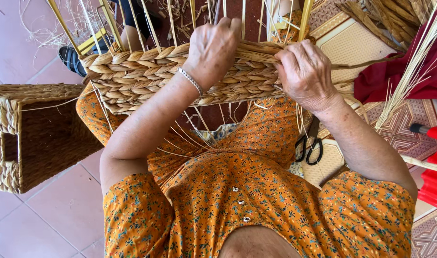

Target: The person weaves a basket by hand, interlacing dried plant strips through a vertical frame. They repeatedly pull and tighten the strips to form a tight woven pattern on the basket's side.

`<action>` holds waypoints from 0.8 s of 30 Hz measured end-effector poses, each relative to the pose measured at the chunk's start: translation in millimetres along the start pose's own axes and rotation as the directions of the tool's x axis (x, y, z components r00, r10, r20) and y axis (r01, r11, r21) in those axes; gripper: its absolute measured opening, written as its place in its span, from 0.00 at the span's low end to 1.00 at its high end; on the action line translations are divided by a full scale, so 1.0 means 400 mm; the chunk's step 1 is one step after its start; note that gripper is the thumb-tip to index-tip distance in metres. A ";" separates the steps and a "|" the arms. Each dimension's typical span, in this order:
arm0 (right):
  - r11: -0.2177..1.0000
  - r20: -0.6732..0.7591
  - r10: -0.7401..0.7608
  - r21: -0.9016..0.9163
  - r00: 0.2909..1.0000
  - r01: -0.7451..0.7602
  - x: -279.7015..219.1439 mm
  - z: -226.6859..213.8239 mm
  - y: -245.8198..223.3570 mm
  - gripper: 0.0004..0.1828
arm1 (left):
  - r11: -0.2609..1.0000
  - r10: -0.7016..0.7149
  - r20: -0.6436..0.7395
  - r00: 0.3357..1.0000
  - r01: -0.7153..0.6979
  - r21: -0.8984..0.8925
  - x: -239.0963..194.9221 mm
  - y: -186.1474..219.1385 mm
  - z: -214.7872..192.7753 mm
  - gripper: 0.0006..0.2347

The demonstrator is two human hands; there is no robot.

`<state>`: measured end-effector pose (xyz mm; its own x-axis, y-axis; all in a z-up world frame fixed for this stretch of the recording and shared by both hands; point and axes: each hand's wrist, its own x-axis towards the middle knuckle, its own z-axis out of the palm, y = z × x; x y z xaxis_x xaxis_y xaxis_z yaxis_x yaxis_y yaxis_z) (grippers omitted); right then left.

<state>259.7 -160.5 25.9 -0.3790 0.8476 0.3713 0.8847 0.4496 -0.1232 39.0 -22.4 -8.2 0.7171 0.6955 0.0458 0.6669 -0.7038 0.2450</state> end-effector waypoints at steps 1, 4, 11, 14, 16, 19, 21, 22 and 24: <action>0.987 0.065 0.079 0.137 0.995 -0.087 0.003 -0.007 0.003 0.11 | 0.995 0.007 -0.029 1.000 -0.010 -0.100 0.003 -0.005 -0.002 0.07; 0.858 0.238 0.204 0.423 0.950 -0.290 0.025 -0.053 0.012 0.09 | 0.918 0.070 -0.170 0.983 -0.130 -0.375 0.003 -0.030 -0.018 0.01; 0.980 -0.174 -0.190 -0.088 0.966 0.177 0.150 -0.133 0.012 0.05 | 0.701 0.309 -0.163 0.937 -0.340 -0.627 -0.036 -0.048 -0.114 0.17; 0.929 -0.148 -0.280 -0.290 0.949 0.229 0.177 -0.144 0.019 0.02 | 0.766 0.306 0.004 0.952 -0.243 -0.595 -0.031 -0.029 -0.138 0.14; 0.983 0.032 -0.086 -0.160 0.996 0.090 0.179 -0.156 0.043 0.05 | 0.836 0.266 0.048 0.963 -0.206 -0.509 -0.021 -0.008 -0.130 0.16; 0.909 0.487 0.225 0.207 0.844 -0.362 0.181 -0.165 0.117 0.10 | 0.907 0.182 -0.016 0.983 -0.174 -0.382 -0.016 0.024 -0.087 0.17; 0.704 0.695 0.257 0.342 0.672 -0.622 0.192 -0.150 0.168 0.11 | 0.925 0.152 -0.210 0.966 -0.214 -0.315 -0.021 0.032 -0.062 0.11; 0.707 0.709 0.276 0.308 0.649 -0.637 0.190 -0.136 0.183 0.11 | 0.914 0.135 -0.210 0.968 -0.203 -0.350 -0.026 0.030 -0.053 0.09; 0.710 0.733 0.315 0.239 0.602 -0.663 0.179 -0.113 0.200 0.10 | 0.889 0.103 -0.207 0.973 -0.183 -0.419 -0.035 0.021 -0.048 0.07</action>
<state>315.6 -76.3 84.2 -0.1485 0.8589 -0.4901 0.8140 -0.1753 -0.5537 30.7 -35.1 11.8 0.7242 0.6345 0.2700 0.3768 -0.6921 0.6157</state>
